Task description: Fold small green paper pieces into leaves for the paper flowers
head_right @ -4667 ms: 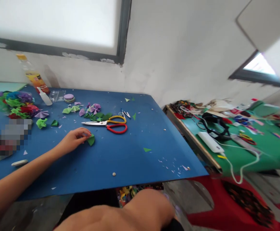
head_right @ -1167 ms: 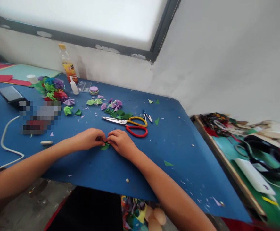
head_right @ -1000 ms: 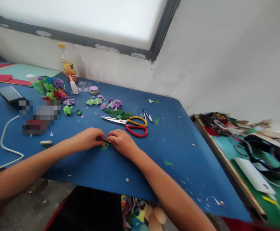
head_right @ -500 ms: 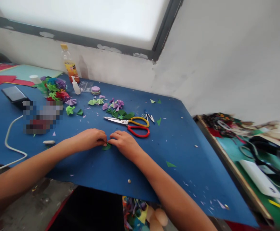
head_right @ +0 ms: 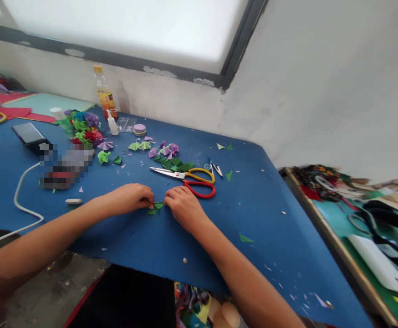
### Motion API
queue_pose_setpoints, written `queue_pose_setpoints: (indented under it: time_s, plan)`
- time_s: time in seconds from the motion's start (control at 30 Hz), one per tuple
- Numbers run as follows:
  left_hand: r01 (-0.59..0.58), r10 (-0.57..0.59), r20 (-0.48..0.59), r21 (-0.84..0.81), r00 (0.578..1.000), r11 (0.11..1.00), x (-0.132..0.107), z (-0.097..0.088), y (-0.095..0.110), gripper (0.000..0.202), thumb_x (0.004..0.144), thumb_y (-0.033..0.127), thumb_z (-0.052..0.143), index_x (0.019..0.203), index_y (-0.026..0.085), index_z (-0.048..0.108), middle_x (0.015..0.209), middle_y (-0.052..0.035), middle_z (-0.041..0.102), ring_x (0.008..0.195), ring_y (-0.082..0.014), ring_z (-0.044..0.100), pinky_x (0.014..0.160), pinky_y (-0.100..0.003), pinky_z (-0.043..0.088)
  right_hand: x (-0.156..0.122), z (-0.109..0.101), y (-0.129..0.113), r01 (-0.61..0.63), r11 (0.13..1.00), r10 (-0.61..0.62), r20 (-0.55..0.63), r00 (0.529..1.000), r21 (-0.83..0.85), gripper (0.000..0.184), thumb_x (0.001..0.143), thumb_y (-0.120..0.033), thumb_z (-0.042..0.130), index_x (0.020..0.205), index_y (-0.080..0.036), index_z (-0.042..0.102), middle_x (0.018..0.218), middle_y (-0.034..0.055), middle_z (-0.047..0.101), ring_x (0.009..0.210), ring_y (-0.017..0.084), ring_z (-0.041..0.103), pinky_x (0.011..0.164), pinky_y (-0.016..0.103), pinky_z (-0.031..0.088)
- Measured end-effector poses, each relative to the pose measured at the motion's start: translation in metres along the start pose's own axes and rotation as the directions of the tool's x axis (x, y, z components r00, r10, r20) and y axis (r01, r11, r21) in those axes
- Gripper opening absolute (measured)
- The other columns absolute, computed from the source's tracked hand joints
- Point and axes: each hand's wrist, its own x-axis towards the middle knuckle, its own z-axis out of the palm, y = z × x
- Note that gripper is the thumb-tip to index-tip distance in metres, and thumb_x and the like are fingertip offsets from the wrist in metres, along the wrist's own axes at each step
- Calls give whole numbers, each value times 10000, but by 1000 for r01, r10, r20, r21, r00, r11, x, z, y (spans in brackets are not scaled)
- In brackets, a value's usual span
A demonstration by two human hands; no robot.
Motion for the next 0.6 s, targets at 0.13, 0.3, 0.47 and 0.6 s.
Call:
queue_pose_setpoints:
  time_s: [0.13, 0.3, 0.47, 0.6]
  plan:
    - [-15, 15, -5, -10, 1000, 1000, 0, 0, 0, 131, 797, 221, 562, 823, 204, 689, 828, -27, 671, 769, -167, 598, 632, -225, 368, 0, 2, -4, -24, 998, 25, -16, 1000, 65, 204, 822, -93, 502, 891, -182, 673, 933, 70, 682, 832, 181, 592, 773, 329, 451]
    - [-9, 9, -15, -14, 1000, 1000, 0, -2, 0, 122, 789, 212, 579, 824, 211, 696, 844, -26, 686, 781, -169, 611, 630, -223, 375, 0, 2, -3, -33, 993, 32, 13, 999, 113, 212, 782, -74, 534, 838, -201, 694, 924, 60, 689, 848, 195, 608, 769, 341, 478]
    - [4, -4, -12, -8, 1000, 1000, 1, -3, 0, 112, 780, 231, 601, 830, 220, 700, 851, -28, 691, 786, -173, 614, 621, -218, 378, 0, 1, 1, -114, 984, 114, 2, 993, 137, 188, 771, -56, 522, 776, -168, 674, 915, 86, 683, 825, 205, 617, 766, 360, 498]
    - [2, -2, -12, -12, 1000, 1000, 1, -4, -1, 114, 781, 236, 597, 834, 217, 696, 833, -25, 690, 756, -166, 608, 595, -217, 363, 1, 5, 0, -152, 964, 159, -15, 987, 217, 143, 819, -144, 530, 896, -167, 649, 939, 85, 664, 851, 198, 615, 767, 344, 510]
